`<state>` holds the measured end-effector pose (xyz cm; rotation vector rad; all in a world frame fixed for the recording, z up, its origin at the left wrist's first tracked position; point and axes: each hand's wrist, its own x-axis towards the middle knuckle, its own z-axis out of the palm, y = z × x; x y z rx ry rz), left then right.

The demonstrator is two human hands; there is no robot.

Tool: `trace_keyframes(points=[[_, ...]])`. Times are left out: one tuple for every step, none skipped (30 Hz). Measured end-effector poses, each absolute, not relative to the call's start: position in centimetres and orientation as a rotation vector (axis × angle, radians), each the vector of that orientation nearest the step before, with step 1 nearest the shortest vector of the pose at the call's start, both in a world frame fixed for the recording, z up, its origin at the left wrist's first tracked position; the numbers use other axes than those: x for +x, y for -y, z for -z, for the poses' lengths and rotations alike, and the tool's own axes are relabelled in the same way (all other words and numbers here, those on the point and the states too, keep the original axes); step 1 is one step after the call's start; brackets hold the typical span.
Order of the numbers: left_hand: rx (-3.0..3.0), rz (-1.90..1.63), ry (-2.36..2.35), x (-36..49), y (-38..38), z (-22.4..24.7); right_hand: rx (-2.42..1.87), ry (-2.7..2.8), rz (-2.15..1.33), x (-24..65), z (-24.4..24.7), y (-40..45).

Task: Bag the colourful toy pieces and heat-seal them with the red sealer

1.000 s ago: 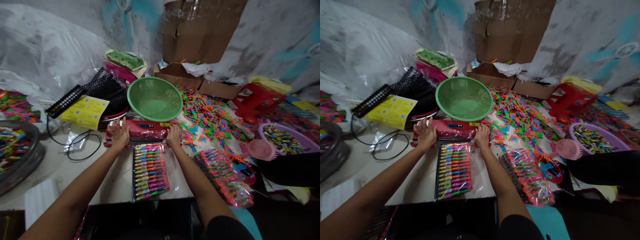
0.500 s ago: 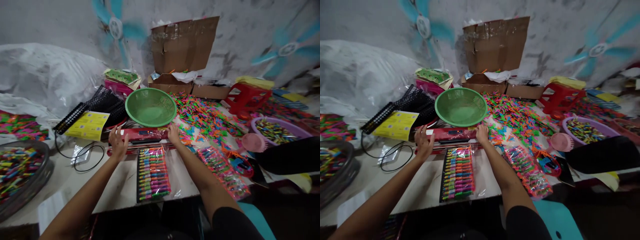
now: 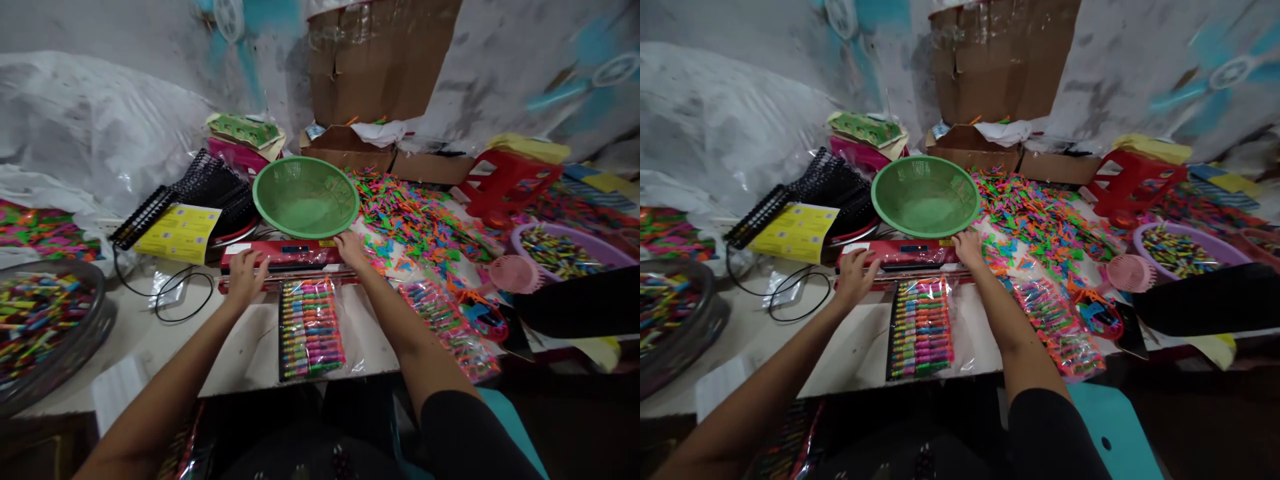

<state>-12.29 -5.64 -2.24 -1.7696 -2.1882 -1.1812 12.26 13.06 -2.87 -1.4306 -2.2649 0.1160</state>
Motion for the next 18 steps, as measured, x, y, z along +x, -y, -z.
trace_keyframes(points=[[-1.777, 1.137, 2.195, -12.8, 4.5, 1.9, -1.430, 2.255, -0.065, 12.2, 3.0, -13.2], [-1.781, 1.099, 2.211, -13.1, 3.4, 1.8, -1.426, 2.246, -0.034, 12.1, 3.2, -13.4], [-1.771, 1.071, 2.235, -13.2, 2.5, 1.9, -1.424, 2.238, -0.012, 12.1, 3.4, -13.5], [-1.742, 1.053, 2.265, -13.3, 1.7, 2.1, -1.425, 2.229, 0.004, 12.1, 3.8, -13.5], [-1.701, 1.041, 2.299, -13.1, 1.0, 2.3, -1.429, 2.218, 0.017, 12.1, 4.1, -13.5], [-1.659, 1.030, 2.334, -12.9, 0.5, 2.6, -1.437, 2.206, 0.026, 12.2, 4.5, -13.4], [-1.617, 1.016, 2.369, -12.7, 0.2, 2.9, -1.450, 2.191, 0.031, 12.2, 4.8, -13.3], [-1.574, 0.998, 2.405, -12.4, -0.1, 3.1, -1.464, 2.177, 0.030, 12.3, 5.1, -13.1], [-1.537, 0.977, 2.434, -12.1, -0.2, 3.3, -1.475, 2.165, 0.026, 12.4, 5.4, -12.9], [-1.507, 0.954, 2.456, -11.8, -0.2, 3.6, -1.484, 2.158, 0.020, 12.5, 5.6, -12.6], [-1.480, 0.932, 2.472, -11.6, -0.1, 3.8, -1.493, 2.155, 0.015, 12.6, 5.9, -12.3], [-1.461, 0.913, 2.482, -11.4, 0.0, 4.0, -1.503, 2.153, 0.014, 12.7, 6.1, -12.1], [-1.446, 0.897, 2.489, -11.2, 0.2, 4.3, -1.510, 2.152, 0.017, 12.8, 6.3, -11.8], [-1.434, 0.885, 2.496, -11.0, 0.3, 4.6, -1.513, 2.150, 0.024, 12.9, 6.6, -11.5], [-1.423, 0.874, 2.505, -10.9, 0.5, 4.8, -1.512, 2.144, 0.035, 12.9, 6.9, -11.3], [-1.413, 0.867, 2.513, -10.8, 0.6, 5.0, -1.505, 2.137, 0.047, 12.9, 7.1, -11.1], [-1.412, 0.859, 2.518, -10.7, 0.7, 5.2, -1.495, 2.126, 0.058, 12.9, 7.4, -10.9], [-1.420, 0.851, 2.519, -10.7, 0.7, 5.4, -1.485, 2.112, 0.068, 12.9, 7.6, -10.8]])
